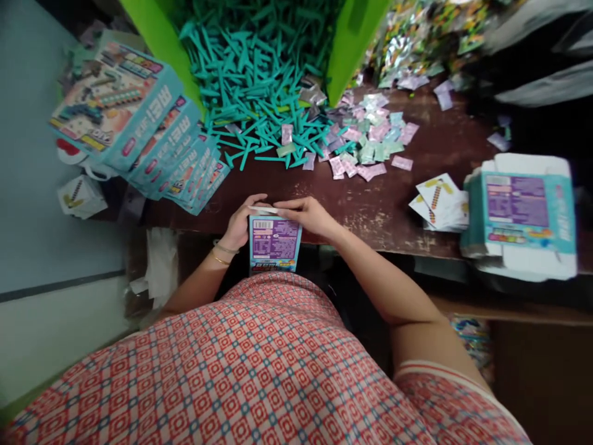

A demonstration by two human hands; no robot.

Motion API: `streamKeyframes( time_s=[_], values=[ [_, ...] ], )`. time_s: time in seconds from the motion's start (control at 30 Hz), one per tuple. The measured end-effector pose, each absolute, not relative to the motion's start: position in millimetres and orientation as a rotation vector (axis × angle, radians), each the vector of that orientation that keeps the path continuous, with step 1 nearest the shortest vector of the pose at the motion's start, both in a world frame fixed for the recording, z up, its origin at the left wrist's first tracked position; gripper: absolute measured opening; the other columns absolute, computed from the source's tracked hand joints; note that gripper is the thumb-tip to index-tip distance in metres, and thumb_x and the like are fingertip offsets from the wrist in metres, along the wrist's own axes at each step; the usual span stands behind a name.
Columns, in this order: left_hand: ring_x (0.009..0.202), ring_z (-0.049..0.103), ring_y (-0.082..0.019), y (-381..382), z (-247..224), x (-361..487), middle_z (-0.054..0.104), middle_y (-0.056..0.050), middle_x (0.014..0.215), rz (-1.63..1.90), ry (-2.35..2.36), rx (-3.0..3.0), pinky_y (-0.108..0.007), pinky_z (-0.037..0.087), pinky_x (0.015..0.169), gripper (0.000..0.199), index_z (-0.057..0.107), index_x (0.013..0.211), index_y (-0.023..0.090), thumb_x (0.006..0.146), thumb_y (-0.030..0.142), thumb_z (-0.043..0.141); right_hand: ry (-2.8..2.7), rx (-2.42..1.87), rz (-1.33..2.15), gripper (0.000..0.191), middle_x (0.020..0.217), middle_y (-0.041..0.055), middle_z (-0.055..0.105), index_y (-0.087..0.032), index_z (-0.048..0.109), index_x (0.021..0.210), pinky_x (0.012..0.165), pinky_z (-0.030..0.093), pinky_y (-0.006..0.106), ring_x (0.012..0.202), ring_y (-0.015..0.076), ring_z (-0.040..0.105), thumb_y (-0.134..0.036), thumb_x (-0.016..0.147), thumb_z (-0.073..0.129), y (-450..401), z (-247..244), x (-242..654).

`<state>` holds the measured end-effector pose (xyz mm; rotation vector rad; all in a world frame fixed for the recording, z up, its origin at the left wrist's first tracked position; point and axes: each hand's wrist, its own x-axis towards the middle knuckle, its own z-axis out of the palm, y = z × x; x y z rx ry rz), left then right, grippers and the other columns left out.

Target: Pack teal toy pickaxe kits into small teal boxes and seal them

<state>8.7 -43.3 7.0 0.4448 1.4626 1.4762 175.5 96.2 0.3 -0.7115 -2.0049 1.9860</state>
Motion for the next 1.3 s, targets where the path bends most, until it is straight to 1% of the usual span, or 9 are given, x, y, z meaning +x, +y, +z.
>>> streamKeyframes(
  time_s=[0.27,0.47,0.6,0.77,0.87,0.97,1.1,1.17,1.3],
  values=[
    [0.110,0.070,-0.023,-54.2,-15.7,21.3,0.075,-0.010,0.113,1.644,1.821,1.025,-0.042,0.056,0.102,0.032,0.068,0.104,0.022,0.101,0.042,0.043,-2.217,-0.489,1.677,0.029,0.114,0.0077,0.082,-0.025,0.085,0.110,0.102,0.061,0.052,0.107,0.0283,0.077,-0.045,0.097,0.069,109.9,-7.5,182.2],
    [0.107,0.072,-0.023,-73.4,-11.0,16.5,0.076,-0.010,0.112,1.325,2.046,1.592,-0.042,0.057,0.100,0.029,0.075,0.105,0.021,0.102,0.045,0.057,-2.361,-0.305,1.457,0.039,0.143,0.0098,0.069,-0.027,0.077,0.130,0.116,0.052,0.056,0.134,0.0295,0.065,-0.050,0.101,0.063,94.9,-24.5,211.9],
    [0.104,0.075,-0.021,-70.2,-10.2,13.1,0.079,-0.010,0.109,1.247,1.983,1.617,-0.039,0.059,0.098,0.031,0.075,0.103,0.020,0.105,0.041,0.054,-2.298,-0.408,1.424,0.042,0.141,0.0108,0.070,-0.026,0.077,0.130,0.114,0.054,0.052,0.131,0.0280,0.067,-0.052,0.104,0.057,79.2,-40.3,219.0],
    [0.121,0.073,-0.024,-72.0,-11.4,16.6,0.076,-0.015,0.130,1.272,1.942,1.401,-0.040,0.058,0.105,0.033,0.069,0.122,0.019,0.101,0.044,0.061,-2.176,-0.506,1.453,0.039,0.136,0.0073,0.074,-0.031,0.076,0.131,0.113,0.054,0.052,0.128,0.0271,0.069,-0.051,0.102,0.060,74.4,-44.2,213.9],
    [0.120,0.074,-0.025,-79.3,-12.1,17.8,0.077,-0.015,0.128,1.286,1.946,1.373,-0.042,0.058,0.105,0.030,0.071,0.110,0.019,0.101,0.046,0.061,-2.184,-0.455,1.479,0.037,0.134,0.0084,0.073,-0.029,0.078,0.127,0.112,0.054,0.050,0.125,0.0259,0.070,-0.049,0.104,0.057,72.8,-43.5,212.4],
    [0.116,0.075,-0.025,-84.2,-11.2,13.4,0.078,-0.015,0.123,1.305,1.972,1.325,-0.042,0.059,0.103,0.032,0.071,0.105,0.020,0.099,0.050,0.062,-2.158,-0.470,1.527,0.045,0.146,0.0101,0.066,-0.028,0.074,0.135,0.118,0.049,0.053,0.134,0.0281,0.064,-0.055,0.101,0.059,63.2,-45.8,212.3],
    [0.109,0.077,-0.023,-81.7,-4.0,-1.5,0.080,-0.014,0.115,1.473,2.043,1.226,-0.039,0.061,0.097,0.034,0.068,0.100,0.019,0.097,0.052,0.065,-1.864,-0.647,1.682,0.077,0.162,0.0132,0.051,-0.030,0.048,0.159,0.116,0.051,0.057,0.138,0.0323,0.060,-0.065,0.093,0.066,41.2,-50.8,208.2],
    [0.106,0.078,-0.023,-76.4,2.4,-8.2,0.080,-0.013,0.112,1.542,2.032,1.228,-0.038,0.062,0.094,0.033,0.068,0.098,0.019,0.096,0.051,0.067,-1.732,-0.653,1.769,0.079,0.156,0.0136,0.057,-0.031,0.043,0.161,0.109,0.057,0.054,0.130,0.0307,0.066,-0.066,0.094,0.064,37.4,-47.3,203.9],
    [0.110,0.076,-0.023,-55.9,18.6,-12.4,0.079,-0.011,0.114,1.698,1.984,1.275,-0.038,0.061,0.099,0.027,0.069,0.099,0.019,0.096,0.046,0.069,-1.763,-0.617,1.610,0.060,0.136,0.0102,0.070,-0.029,0.058,0.148,0.101,0.062,0.047,0.117,0.0277,0.071,-0.060,0.096,0.064,57.5,-5.7,199.5]
  ],
)
